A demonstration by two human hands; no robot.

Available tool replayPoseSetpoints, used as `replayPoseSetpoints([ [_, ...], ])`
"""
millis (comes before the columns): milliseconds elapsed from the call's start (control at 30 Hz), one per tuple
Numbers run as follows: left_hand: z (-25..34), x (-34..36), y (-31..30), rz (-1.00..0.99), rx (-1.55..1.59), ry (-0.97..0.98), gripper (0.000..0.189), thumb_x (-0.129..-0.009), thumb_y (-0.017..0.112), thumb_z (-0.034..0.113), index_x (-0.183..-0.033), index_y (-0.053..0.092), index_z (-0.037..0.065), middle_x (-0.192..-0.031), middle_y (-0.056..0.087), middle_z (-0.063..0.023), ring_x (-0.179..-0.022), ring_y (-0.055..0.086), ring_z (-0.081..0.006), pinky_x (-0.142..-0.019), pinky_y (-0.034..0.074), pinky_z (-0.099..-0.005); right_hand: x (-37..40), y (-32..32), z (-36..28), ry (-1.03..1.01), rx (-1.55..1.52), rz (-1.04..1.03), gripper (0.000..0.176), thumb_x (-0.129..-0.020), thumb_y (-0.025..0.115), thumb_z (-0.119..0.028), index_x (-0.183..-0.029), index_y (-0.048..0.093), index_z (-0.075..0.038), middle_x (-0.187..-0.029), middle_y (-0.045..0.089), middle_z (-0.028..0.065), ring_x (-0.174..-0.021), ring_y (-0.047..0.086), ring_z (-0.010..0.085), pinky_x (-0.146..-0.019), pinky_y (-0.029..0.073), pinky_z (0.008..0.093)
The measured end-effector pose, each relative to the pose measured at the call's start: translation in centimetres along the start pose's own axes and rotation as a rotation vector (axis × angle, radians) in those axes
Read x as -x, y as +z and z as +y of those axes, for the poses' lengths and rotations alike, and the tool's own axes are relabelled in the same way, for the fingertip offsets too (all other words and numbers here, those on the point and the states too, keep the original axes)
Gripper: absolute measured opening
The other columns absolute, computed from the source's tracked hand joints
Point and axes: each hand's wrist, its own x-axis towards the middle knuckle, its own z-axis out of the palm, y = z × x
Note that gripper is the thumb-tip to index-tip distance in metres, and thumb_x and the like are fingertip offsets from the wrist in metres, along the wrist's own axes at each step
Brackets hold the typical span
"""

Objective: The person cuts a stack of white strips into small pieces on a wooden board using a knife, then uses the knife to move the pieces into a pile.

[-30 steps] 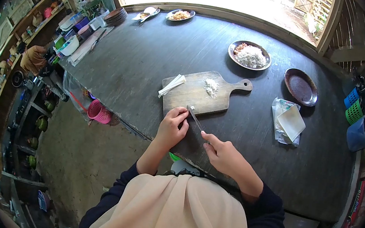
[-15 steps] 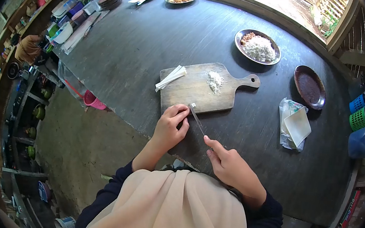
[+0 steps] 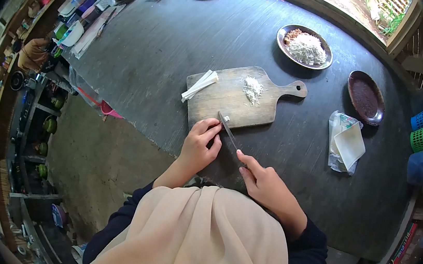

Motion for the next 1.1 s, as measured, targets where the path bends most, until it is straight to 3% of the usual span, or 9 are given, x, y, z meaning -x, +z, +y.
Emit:
replayPoseSetpoints([
  [67, 0.0, -0.1, -0.1, -0.003, -0.006, 0.013, 0.027, -0.08, 0.062, 0.004, -0.105, 0.068, -0.006, -0.111, 0.061, -0.0139, -0.104, 0.06, -0.0322, -0.092, 0.049, -0.0401, -0.1, -0.4, 0.1, -0.009, 0.004, -0.018, 0.038, -0.099, 0.055, -0.016, -0.137, 0.053, -0.012, -0.068, 0.06, 0.0247, -0.06, 0.062, 0.0406, -0.062, 0.049, 0.0418],
  [500, 0.2, -0.5, 0.1, 0.0, -0.009, 0.007, 0.025, -0.078, 0.064, 0.003, -0.101, 0.068, -0.005, -0.109, 0.061, -0.0122, -0.102, 0.06, -0.0305, -0.09, 0.05, -0.0394, 0.3, -2.0, -0.1, 0.012, 0.064, -0.071, 0.036, -0.097, 0.058, -0.015, -0.133, 0.056, -0.012, -0.066, 0.06, 0.0226, -0.058, 0.061, 0.0387, -0.059, 0.048, 0.0413],
  [567, 0.2, -0.5, 0.0, -0.005, -0.004, 0.007, 0.024, -0.078, 0.064, 0.003, -0.1, 0.068, -0.005, -0.109, 0.061, -0.0124, -0.102, 0.059, -0.0304, -0.09, 0.05, -0.0394, 0.3, -1.9, 0.2, -0.008, 0.041, -0.061, 0.036, -0.098, 0.057, -0.013, -0.134, 0.056, -0.008, -0.064, 0.057, 0.0183, -0.052, 0.055, 0.026, -0.06, 0.046, 0.0337],
  [667, 0.3, -0.4, 0.1, 0.013, 0.001, 0.001, 0.022, -0.077, 0.064, 0.001, -0.098, 0.069, -0.004, -0.108, 0.062, -0.0124, -0.099, 0.061, -0.0312, -0.088, 0.049, -0.0388, 0.3, -2.2, -0.3, 0.03, 0.042, -0.089, 0.036, -0.099, 0.057, -0.013, -0.135, 0.055, -0.008, -0.064, 0.057, 0.0184, -0.052, 0.055, 0.0255, -0.06, 0.046, 0.0337],
  [900, 0.1, -0.4, 0.1, 0.01, 0.004, 0.016, 0.022, -0.078, 0.065, 0.003, -0.099, 0.068, -0.004, -0.109, 0.061, -0.0135, -0.102, 0.06, -0.032, -0.09, 0.049, -0.0402, -0.1, -1.2, 0.7, 0.013, 0.059, -0.067, 0.035, -0.099, 0.056, -0.013, -0.133, 0.056, -0.008, -0.063, 0.056, 0.0189, -0.052, 0.056, 0.0292, -0.059, 0.046, 0.0349],
  [967, 0.2, -0.3, 0.2, -0.002, 0.01, 0.004, 0.023, -0.078, 0.064, 0.004, -0.1, 0.067, -0.005, -0.11, 0.06, -0.0137, -0.103, 0.059, -0.0319, -0.091, 0.049, -0.0407, -0.7, -0.7, 1.2, -0.084, 0.167, -0.029, 0.038, -0.097, 0.058, -0.016, -0.135, 0.054, -0.013, -0.065, 0.06, 0.0228, -0.055, 0.061, 0.0398, -0.056, 0.047, 0.0448],
  [1100, 0.0, -0.2, 0.3, 0.006, 0.007, 0.001, 0.023, -0.079, 0.064, 0.005, -0.1, 0.067, -0.005, -0.11, 0.061, -0.0137, -0.103, 0.059, -0.0321, -0.091, 0.049, -0.0406, -0.7, -0.7, 0.7, -0.06, 0.151, -0.024, 0.038, -0.098, 0.057, -0.016, -0.135, 0.054, -0.013, -0.064, 0.059, 0.0229, -0.055, 0.06, 0.0404, -0.055, 0.047, 0.0456],
])
